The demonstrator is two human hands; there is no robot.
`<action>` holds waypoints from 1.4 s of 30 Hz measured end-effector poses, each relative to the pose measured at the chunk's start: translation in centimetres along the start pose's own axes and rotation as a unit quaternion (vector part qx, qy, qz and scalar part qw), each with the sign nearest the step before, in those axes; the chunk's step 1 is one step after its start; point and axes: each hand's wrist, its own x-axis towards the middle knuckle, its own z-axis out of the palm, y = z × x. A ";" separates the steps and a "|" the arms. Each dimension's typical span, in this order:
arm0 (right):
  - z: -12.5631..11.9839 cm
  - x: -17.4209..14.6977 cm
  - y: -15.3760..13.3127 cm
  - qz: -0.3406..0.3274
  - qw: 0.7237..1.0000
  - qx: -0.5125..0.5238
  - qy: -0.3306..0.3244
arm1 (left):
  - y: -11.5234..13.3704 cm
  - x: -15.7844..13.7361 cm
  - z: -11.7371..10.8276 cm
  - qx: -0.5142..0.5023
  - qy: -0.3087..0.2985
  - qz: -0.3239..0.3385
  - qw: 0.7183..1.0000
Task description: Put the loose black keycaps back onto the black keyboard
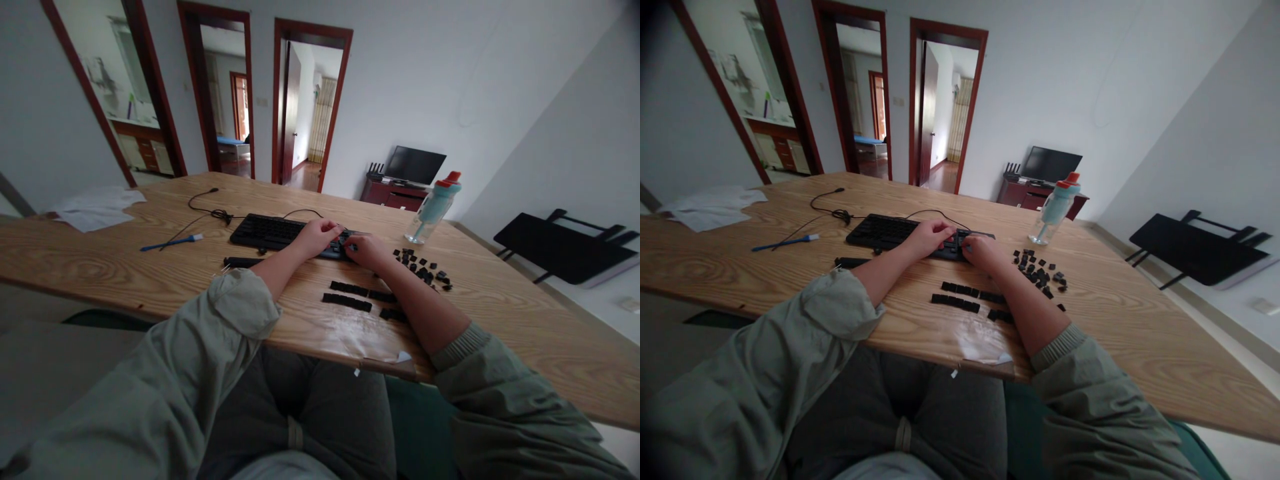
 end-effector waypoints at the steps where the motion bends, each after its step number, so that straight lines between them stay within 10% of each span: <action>1: 0.0 0.0 0.0 -0.004 1.000 0.001 -0.002 | 0.1 0.0 0.0 0.001 0.000 -0.001 1.000; 42: 1.0 0.3 0.9 0.003 0.994 0.106 0.022 | 0.2 -0.3 0.0 0.011 -0.004 0.000 1.000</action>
